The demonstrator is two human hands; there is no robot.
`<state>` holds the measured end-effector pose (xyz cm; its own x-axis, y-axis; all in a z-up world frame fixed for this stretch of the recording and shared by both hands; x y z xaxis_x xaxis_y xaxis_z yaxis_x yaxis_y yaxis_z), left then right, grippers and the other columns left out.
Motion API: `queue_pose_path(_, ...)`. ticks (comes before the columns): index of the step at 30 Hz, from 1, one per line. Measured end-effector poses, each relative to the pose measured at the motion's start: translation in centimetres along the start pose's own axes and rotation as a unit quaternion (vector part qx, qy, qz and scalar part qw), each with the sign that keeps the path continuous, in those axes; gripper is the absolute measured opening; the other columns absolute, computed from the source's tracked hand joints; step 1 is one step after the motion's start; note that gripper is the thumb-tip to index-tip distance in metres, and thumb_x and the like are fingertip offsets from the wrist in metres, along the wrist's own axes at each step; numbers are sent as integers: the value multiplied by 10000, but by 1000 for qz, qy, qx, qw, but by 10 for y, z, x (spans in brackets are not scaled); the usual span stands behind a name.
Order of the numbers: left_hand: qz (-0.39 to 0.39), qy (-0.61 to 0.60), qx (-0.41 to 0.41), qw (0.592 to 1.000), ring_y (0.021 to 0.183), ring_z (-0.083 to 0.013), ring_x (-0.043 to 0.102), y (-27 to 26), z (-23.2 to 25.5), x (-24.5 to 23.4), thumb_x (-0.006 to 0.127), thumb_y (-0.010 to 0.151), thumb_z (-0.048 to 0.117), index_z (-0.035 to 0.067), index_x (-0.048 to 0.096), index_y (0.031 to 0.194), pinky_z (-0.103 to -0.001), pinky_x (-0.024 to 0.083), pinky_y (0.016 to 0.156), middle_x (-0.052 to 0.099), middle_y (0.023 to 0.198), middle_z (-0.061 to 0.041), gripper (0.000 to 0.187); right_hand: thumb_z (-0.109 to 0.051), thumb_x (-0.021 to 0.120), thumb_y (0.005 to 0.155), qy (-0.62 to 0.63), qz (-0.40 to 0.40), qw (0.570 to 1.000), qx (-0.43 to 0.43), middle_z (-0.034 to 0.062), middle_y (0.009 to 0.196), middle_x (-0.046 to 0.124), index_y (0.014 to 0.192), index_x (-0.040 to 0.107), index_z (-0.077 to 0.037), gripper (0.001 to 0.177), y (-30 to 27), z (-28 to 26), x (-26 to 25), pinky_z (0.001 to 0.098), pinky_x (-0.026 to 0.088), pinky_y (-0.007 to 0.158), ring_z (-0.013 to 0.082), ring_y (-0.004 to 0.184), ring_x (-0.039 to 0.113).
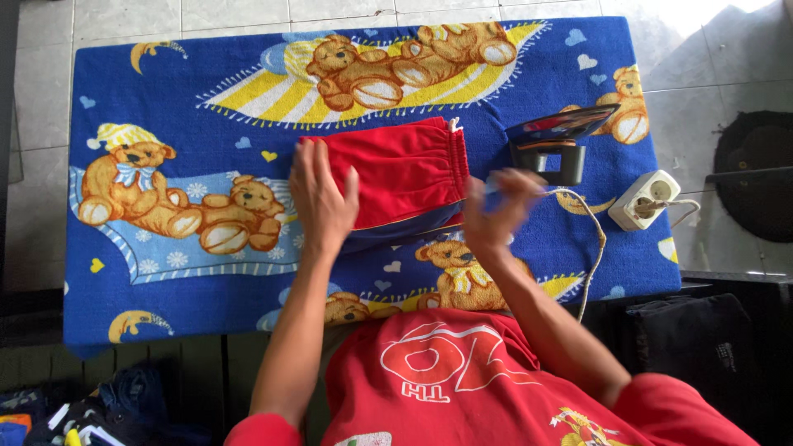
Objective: The person irons and folds red and blue clothes on a table and places them in a drawer.
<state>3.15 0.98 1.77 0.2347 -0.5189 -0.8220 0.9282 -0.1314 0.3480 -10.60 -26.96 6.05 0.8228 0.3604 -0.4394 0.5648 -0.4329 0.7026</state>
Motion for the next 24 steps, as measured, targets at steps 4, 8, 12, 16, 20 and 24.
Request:
queue_pose_path(4, -72, 37, 14, 997, 1571, -388, 158, -35, 14, 6, 607, 974, 532, 41, 352, 1587, -631, 162, 1231, 227, 1685, -204, 826, -144, 830, 944, 5, 74, 994, 83, 132, 1279, 344, 1369, 245, -84, 726, -4, 52, -58, 389, 411, 1002, 258, 1204, 430)
queue_pose_path(8, -66, 70, 35, 995, 1573, -387, 144, -41, 16, 8, 601, 979, 539, 19, 329, 1596, -637, 150, 1233, 200, 1688, -204, 852, -220, 779, 1029, 45, -46, 983, 169, 151, 1246, 438, 1364, 301, -28, 614, 4, 108, -31, 411, 495, 896, 243, 1183, 504)
queue_pose_path(12, -61, 30, 30, 997, 1579, -397, 147, -39, 10, 9, 595, 982, 529, 11, 316, 1599, -626, 160, 1239, 192, 1696, -212, 852, -253, 668, 1103, 48, -58, 986, 147, 139, 983, 656, 1301, 474, -24, 359, 42, 110, -9, 466, 525, 813, 263, 886, 669)
queue_pose_path(16, -56, -25, 2, 998, 1581, -406, 150, -44, -12, 4, 587, 997, 496, 7, 296, 1625, -611, 178, 1246, 173, 1707, -227, 847, -276, 667, 1087, 54, -189, 980, 11, 171, 956, 723, 1250, 631, -40, 289, 119, 45, 0, 461, 567, 748, 315, 837, 739)
queue_pose_path(20, -72, 10, -19, 997, 1581, -403, 155, -44, -27, 8, 607, 974, 495, -17, 256, 1610, -606, 188, 1235, 176, 1705, -221, 888, -414, 718, 933, -39, -468, 883, -13, 156, 917, 754, 1138, 739, -120, 359, 127, -33, 51, 450, 571, 712, 319, 757, 741)
queue_pose_path(24, -49, 49, -5, 998, 1575, -402, 165, -48, -18, 12, 623, 954, 511, -69, 217, 1603, -607, 188, 1235, 173, 1691, -254, 960, -563, 626, 938, -34, -569, 810, -139, 159, 963, 763, 1117, 712, -127, 479, 96, -113, 116, 500, 573, 736, 373, 829, 732)
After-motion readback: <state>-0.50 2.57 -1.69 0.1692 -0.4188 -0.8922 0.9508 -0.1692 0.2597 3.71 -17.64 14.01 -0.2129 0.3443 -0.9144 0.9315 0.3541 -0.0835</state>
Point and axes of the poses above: each hand's wrist, its own y-axis towards the middle knuckle, its own x-axis out of the palm, z = x × y, the point moved 9 cm from there along y, towards the middle knuckle
